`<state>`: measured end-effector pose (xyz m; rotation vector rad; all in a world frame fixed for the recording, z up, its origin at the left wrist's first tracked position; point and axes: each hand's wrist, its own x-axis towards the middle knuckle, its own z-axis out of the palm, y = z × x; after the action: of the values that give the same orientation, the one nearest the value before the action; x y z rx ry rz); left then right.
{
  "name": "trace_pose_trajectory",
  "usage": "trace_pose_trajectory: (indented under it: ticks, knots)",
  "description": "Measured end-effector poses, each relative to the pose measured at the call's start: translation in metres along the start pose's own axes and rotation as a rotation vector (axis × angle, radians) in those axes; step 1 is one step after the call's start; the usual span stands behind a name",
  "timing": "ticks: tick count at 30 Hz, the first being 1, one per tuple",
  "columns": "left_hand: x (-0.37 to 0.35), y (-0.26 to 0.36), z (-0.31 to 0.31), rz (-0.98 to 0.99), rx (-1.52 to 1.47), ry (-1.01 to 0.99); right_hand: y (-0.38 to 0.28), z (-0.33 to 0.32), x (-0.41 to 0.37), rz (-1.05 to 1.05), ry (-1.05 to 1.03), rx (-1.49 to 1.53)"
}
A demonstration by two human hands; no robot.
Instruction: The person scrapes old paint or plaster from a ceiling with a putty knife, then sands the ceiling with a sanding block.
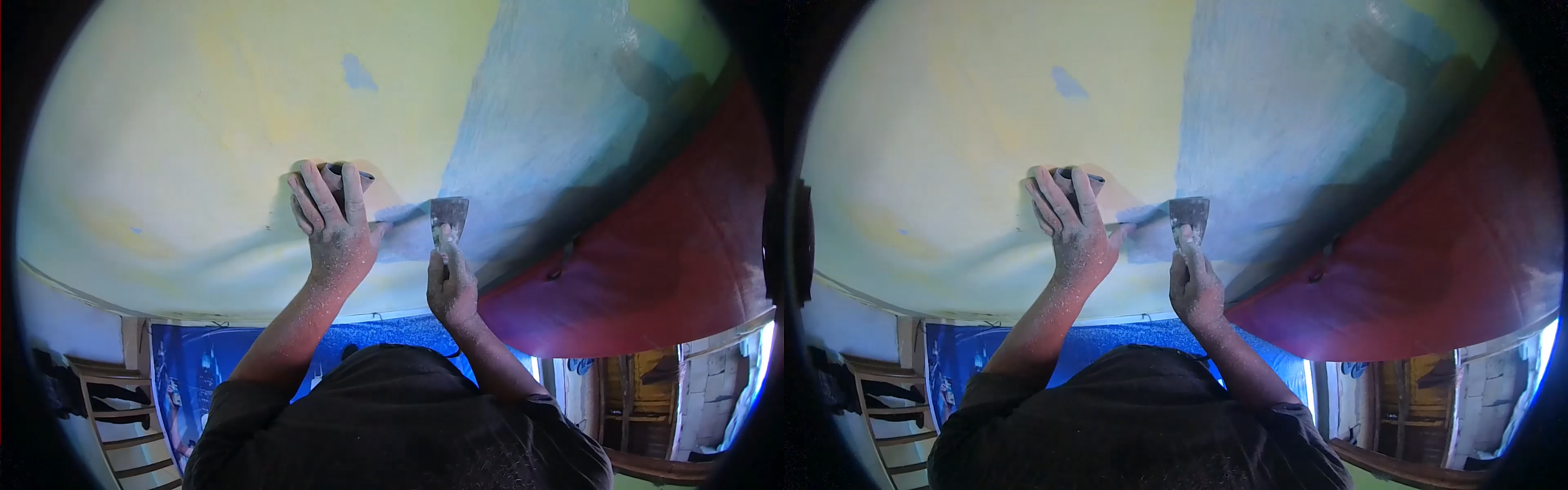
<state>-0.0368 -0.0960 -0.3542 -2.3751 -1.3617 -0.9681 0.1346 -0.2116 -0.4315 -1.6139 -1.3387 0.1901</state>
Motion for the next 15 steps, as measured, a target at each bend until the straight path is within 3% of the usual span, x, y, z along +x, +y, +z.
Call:
trace_pose_trajectory:
  ticks: [2,11,15]
  knots:
    - [0.001,0.000,0.000,0.005,0.011,0.008,0.001,0.002,0.003,-0.114,0.077,-0.023]
    - [0.002,0.000,-0.001,0.004,-0.002,0.013,-0.008,-0.002,0.005,0.003,0.003,-0.046]
    - [0.002,0.000,0.001,0.001,-0.012,0.062,0.008,0.006,0.000,-0.059,0.041,-0.009]
